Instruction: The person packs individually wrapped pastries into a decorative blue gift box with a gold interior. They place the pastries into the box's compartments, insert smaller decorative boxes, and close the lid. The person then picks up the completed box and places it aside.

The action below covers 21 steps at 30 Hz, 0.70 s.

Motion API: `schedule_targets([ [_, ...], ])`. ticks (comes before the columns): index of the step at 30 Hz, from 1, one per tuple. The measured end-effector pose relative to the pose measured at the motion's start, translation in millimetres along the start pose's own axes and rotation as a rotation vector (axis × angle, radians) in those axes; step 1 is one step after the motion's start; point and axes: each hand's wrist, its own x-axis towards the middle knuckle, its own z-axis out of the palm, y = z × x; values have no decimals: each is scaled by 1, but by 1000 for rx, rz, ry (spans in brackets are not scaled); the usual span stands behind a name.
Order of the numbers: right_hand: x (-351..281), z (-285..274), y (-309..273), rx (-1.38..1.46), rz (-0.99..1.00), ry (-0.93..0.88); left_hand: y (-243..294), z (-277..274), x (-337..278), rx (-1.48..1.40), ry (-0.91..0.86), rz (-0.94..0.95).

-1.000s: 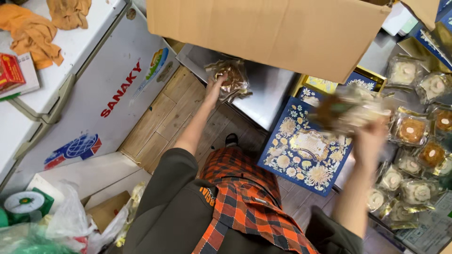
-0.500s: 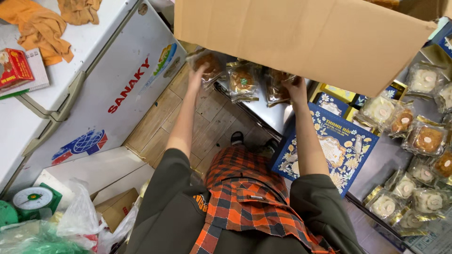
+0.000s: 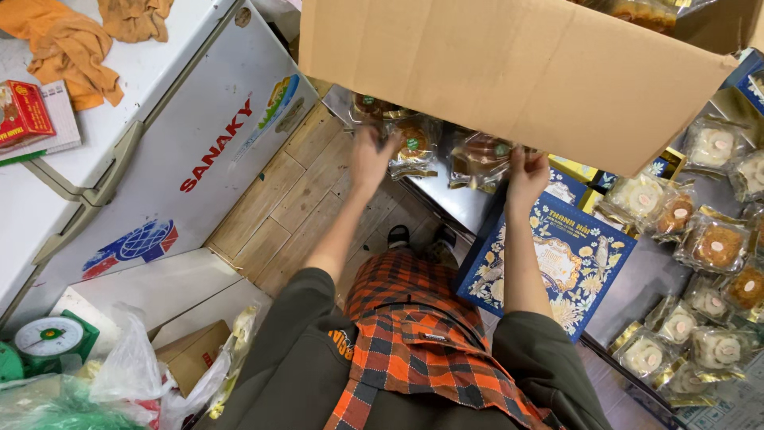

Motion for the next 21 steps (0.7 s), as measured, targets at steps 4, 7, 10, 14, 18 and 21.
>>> schedule_targets([
  [4,-17,26,-33,-170,226,-172,-16,22,-2,-93,-9,92],
  [7,-34,60,-44,-97,353,-285,-42,15,26,-158,140,193],
  [10,-41,91,-39,-186,433,-348,-63,-14,74,-90,92,50],
  [14,-19,135,8,-444,253,-335,-73,-29,127,-70,-27,68],
  [18,7,145,41,-609,-109,-280,-67,-35,126,57,35,161],
  [21,10,107,16,-1146,49,-400,-54,-34,84,34,253,251],
])
